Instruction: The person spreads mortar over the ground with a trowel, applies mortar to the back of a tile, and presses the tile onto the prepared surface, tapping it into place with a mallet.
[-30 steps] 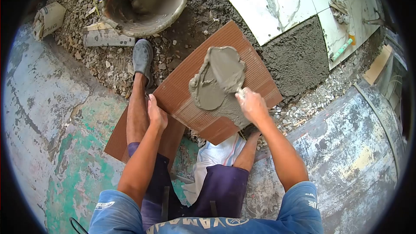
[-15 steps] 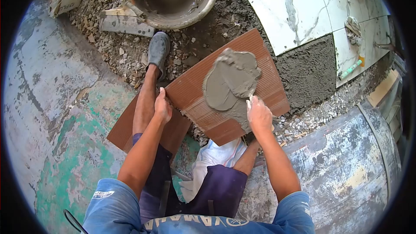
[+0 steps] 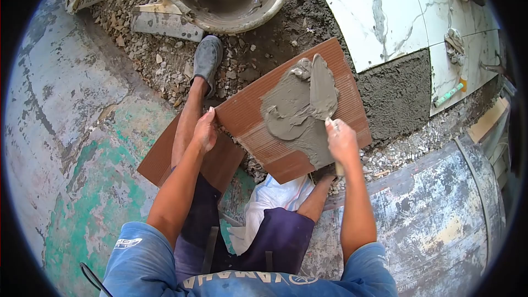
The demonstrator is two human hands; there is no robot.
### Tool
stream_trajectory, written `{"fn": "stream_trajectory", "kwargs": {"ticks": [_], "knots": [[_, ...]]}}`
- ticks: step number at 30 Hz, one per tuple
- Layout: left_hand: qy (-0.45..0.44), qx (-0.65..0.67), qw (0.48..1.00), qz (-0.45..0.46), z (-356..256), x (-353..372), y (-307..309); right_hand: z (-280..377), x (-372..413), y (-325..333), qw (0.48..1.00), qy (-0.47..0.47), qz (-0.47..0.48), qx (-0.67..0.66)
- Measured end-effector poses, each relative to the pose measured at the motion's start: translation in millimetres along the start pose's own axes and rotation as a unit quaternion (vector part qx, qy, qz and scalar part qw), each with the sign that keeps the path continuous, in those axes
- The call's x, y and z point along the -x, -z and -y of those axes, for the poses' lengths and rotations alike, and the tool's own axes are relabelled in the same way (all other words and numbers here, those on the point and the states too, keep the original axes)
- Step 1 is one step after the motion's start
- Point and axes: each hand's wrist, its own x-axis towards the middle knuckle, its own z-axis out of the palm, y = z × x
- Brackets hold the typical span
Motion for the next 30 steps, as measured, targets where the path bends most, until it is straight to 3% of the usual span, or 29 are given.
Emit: {"fn": "stream_trajectory", "kwargs": {"ticks": [3,6,17,22,25,28,30], "knots": [[0.007,-0.006,1.0,0.013,-2.3,3.2,0.0,1.7,-7.9,10.6,0.998,0.052,0.028,0.024],[0.012,-0.017,1.0,0.021,-1.9,1.2,4.7,9.2,4.1,-3.4,0.996,0.046,0.044,0.068],[0.041,-0.036,0.998,0.027,-11.9,6.7,1.9,-7.6,68.8,-99.9,0.973,0.071,0.114,0.188],[0.036,-0.033,0.999,0.012,-13.6,6.9,0.4,-53.7,73.4,-126.3,0.965,0.159,0.081,0.193],[0.029,-0.043,0.998,0.02,-13.3,6.9,0.8,-32.6,70.5,-105.1,0.98,0.069,0.083,0.167],[0.036,-0.043,0.997,0.046,-10.8,2.0,8.5,-24.6,82.6,-101.3,0.985,0.095,0.016,0.144],[0.035,-0.036,0.998,0.034,-14.5,6.2,1.1,-20.8,93.0,-104.5,0.983,0.093,0.031,0.153]]}}
